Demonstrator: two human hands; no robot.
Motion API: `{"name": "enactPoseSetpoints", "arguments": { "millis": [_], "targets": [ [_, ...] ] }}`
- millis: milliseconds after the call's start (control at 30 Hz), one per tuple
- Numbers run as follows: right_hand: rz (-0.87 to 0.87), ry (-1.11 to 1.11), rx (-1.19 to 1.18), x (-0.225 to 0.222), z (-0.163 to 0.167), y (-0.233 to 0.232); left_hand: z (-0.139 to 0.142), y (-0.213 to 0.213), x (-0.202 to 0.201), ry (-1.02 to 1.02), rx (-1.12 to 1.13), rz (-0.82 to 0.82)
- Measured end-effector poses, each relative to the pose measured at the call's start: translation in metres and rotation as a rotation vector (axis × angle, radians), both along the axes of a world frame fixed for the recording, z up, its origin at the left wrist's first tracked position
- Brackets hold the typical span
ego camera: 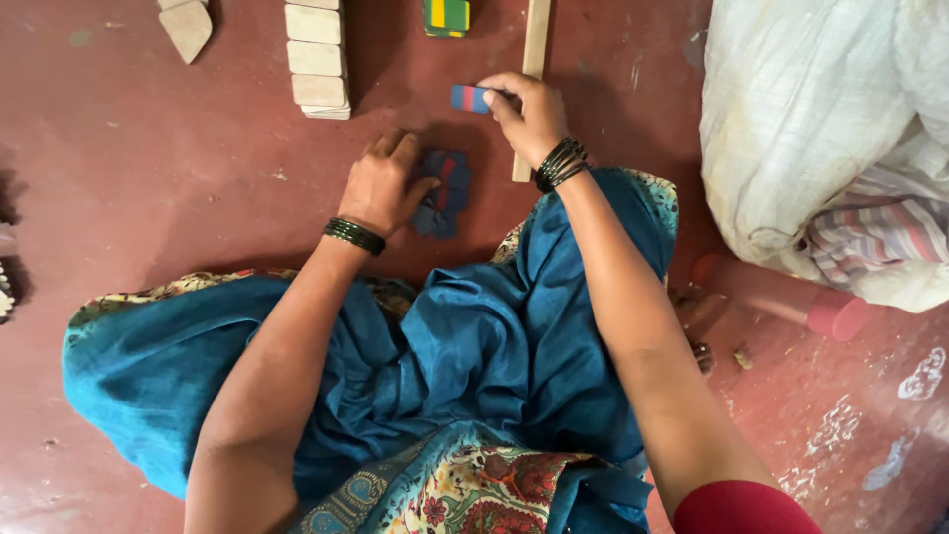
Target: The person sits on the floor of a workshop and picks up small painted wooden pieces one at a time, aligning and stacking the green and yellow pieces into a straight column, then begins handling blue pieces nearby. Plain wooden pieces and a stick lie beside the work area.
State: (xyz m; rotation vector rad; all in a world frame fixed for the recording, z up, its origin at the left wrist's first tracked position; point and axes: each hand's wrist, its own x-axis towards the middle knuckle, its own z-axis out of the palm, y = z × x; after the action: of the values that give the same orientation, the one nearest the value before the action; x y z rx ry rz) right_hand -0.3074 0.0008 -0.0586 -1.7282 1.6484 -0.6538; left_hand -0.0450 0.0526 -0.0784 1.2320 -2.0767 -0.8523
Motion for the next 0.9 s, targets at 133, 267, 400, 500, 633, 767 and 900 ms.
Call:
{"name": "enactPoseSetpoints", "arguments": {
  "millis": [133, 267, 400, 500, 633, 767, 900],
  "targets": [
    [0.006, -0.076, -0.056, 0.007, -0.015, -0.016, 0.005, -0.001, -0.001, 0.020, -0.007, -0.034],
    [0.043, -0.052, -0.315, 0.010, -0.018, -0.026, 0.012, 0.000, -0.002, 0.000, 0.029, -0.027],
    [-0.010, -0.006, -0.152, 0.014, -0.021, -0.025, 0.015, 0.001, -0.002, 0.019, 0.027, -0.032],
    [-0.032, -0.003, -0.230, 0.021, -0.024, -0.029, 0.017, 0.002, -0.002, 0.035, 0.037, -0.047],
    [-0.034, 0.087, -0.313, 0.030, -0.023, -0.037, 0.020, 0.003, -0.002, 0.064, 0.028, -0.021],
    [-0.020, 0.117, -0.354, 0.035, -0.019, -0.038, 0.021, 0.003, -0.002, 0.058, 0.043, -0.022],
    [-0.011, 0.122, -0.345, 0.037, -0.015, -0.037, 0.021, 0.004, -0.001, 0.056, 0.062, -0.010]
  ]
}}
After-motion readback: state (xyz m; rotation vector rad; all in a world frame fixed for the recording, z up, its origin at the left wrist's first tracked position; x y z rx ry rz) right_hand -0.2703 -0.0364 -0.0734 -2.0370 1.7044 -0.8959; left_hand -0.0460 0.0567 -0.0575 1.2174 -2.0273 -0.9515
